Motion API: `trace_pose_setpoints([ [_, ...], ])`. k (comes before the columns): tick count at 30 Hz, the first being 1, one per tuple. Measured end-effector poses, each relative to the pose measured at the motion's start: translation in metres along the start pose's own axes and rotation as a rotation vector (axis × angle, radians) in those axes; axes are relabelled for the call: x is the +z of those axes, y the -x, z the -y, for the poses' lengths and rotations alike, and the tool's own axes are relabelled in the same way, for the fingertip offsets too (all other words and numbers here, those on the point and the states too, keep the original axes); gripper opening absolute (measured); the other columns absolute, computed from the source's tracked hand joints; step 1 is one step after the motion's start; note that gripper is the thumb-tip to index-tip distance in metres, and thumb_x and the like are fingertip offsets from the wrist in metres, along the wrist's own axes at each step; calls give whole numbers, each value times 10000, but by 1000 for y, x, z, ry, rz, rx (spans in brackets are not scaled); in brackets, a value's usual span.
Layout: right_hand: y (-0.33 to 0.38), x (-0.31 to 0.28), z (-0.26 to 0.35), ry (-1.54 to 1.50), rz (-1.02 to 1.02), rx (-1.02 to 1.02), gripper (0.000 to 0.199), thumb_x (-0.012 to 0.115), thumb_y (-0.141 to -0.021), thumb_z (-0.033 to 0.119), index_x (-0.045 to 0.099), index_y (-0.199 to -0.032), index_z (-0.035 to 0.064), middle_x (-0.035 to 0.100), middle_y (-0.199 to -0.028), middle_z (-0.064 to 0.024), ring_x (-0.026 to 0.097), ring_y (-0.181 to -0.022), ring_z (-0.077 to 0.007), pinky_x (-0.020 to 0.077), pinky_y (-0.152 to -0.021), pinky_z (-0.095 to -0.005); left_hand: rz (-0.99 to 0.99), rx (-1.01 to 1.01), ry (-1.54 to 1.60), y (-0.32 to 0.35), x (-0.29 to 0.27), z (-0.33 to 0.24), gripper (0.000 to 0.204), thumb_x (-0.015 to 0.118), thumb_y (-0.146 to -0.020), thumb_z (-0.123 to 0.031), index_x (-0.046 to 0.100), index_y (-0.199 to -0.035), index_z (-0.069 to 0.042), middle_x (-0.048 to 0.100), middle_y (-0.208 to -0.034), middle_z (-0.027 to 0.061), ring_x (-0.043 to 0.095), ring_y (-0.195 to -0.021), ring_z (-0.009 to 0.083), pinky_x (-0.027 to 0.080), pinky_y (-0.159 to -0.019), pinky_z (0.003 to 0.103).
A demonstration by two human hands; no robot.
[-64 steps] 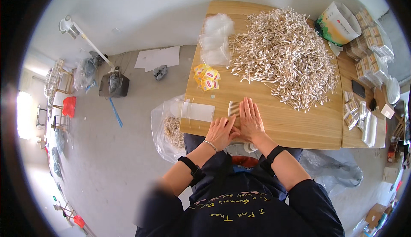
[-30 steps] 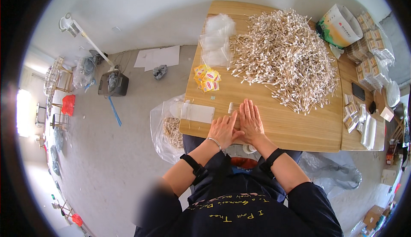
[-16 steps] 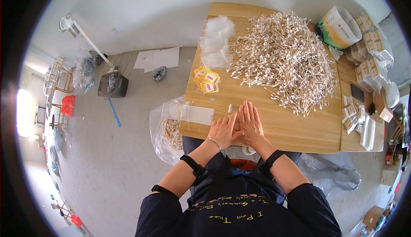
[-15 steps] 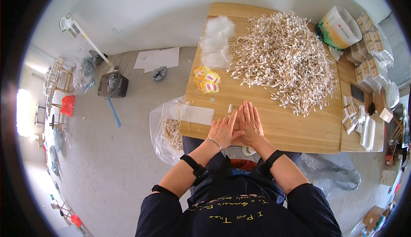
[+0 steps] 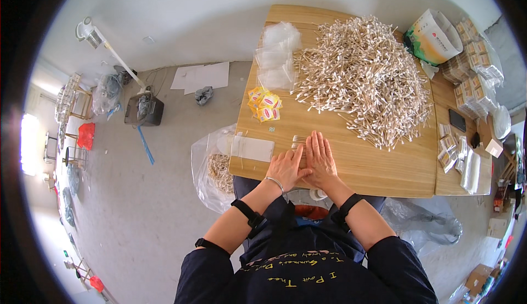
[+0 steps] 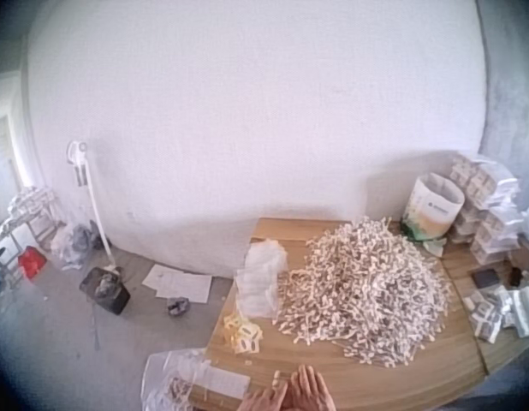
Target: Group cotton swabs and place them into small plastic bags.
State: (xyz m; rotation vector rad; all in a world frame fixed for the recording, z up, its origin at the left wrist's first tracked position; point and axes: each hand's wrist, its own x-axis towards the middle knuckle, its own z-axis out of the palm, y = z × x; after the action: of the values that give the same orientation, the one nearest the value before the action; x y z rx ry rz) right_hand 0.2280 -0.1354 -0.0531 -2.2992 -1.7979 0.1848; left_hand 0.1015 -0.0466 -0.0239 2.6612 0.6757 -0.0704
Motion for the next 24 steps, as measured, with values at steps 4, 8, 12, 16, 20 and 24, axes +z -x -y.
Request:
trace_pose_setpoints([
  [4, 0, -1, 0, 35, 17, -4, 833, 508, -789, 379, 207, -1408, -90, 157, -1499, -262, 120, -1417, -380, 104, -1159, -443, 34, -14, -2, 1, -2, -1, 803, 448, -875, -599, 303, -1402, -11, 557, -1128, 184, 530, -1065, 323, 417, -901, 434],
  [8, 0, 1, 0, 28, -14, -14, 849, 512, -785, 397, 207, -1411, -90, 154, -1500, -263, 121, -1417, -379, 102, -1159, -442, -5, -3, 27, 1, 1, 3, 810, 448, -872, -607, 291, -1412, -25, 568, -1124, 206, 549, -1053, 344, 426, -893, 443],
  [12, 1, 6, -2, 70, -30, -6, 921, 550, -757, 480, 225, -1409, -85, 176, -1495, -251, 121, -1420, -366, 108, -1156, -445, -5, -52, 122, -7, -4, 1, 807, 452, -875, -601, 277, -1410, -24, 582, -1122, 242, 577, -1021, 380, 448, -874, 458],
  [16, 2, 3, -1, 3, -47, -20, 910, 526, -775, 496, 233, -1405, -91, 181, -1492, -256, 123, -1419, -367, 110, -1154, -447, 134, -100, 115, -13, -8, 3, 742, 465, -905, -522, 261, -1411, -20, 580, -1132, 251, 580, -1018, 386, 454, -873, 459],
  [20, 1, -2, 1, 15, -27, -11, 902, 511, -788, 509, 241, -1403, -93, 183, -1492, -258, 120, -1420, -363, 103, -1155, -443, 64, -55, 90, -12, 4, 9, 643, 499, -911, -314, 235, -1422, -28, 590, -1129, 236, 588, -1014, 372, 462, -860, 464],
  [24, 0, -5, 3, 37, -8, -5, 906, 516, -795, 520, 240, -1406, -90, 174, -1495, -260, 117, -1421, -357, 99, -1158, -437, 57, -81, 74, -17, 9, 12, 612, 501, -878, -155, 236, -1415, -29, 605, -1117, 223, 615, -957, 367, 486, -809, 466],
])
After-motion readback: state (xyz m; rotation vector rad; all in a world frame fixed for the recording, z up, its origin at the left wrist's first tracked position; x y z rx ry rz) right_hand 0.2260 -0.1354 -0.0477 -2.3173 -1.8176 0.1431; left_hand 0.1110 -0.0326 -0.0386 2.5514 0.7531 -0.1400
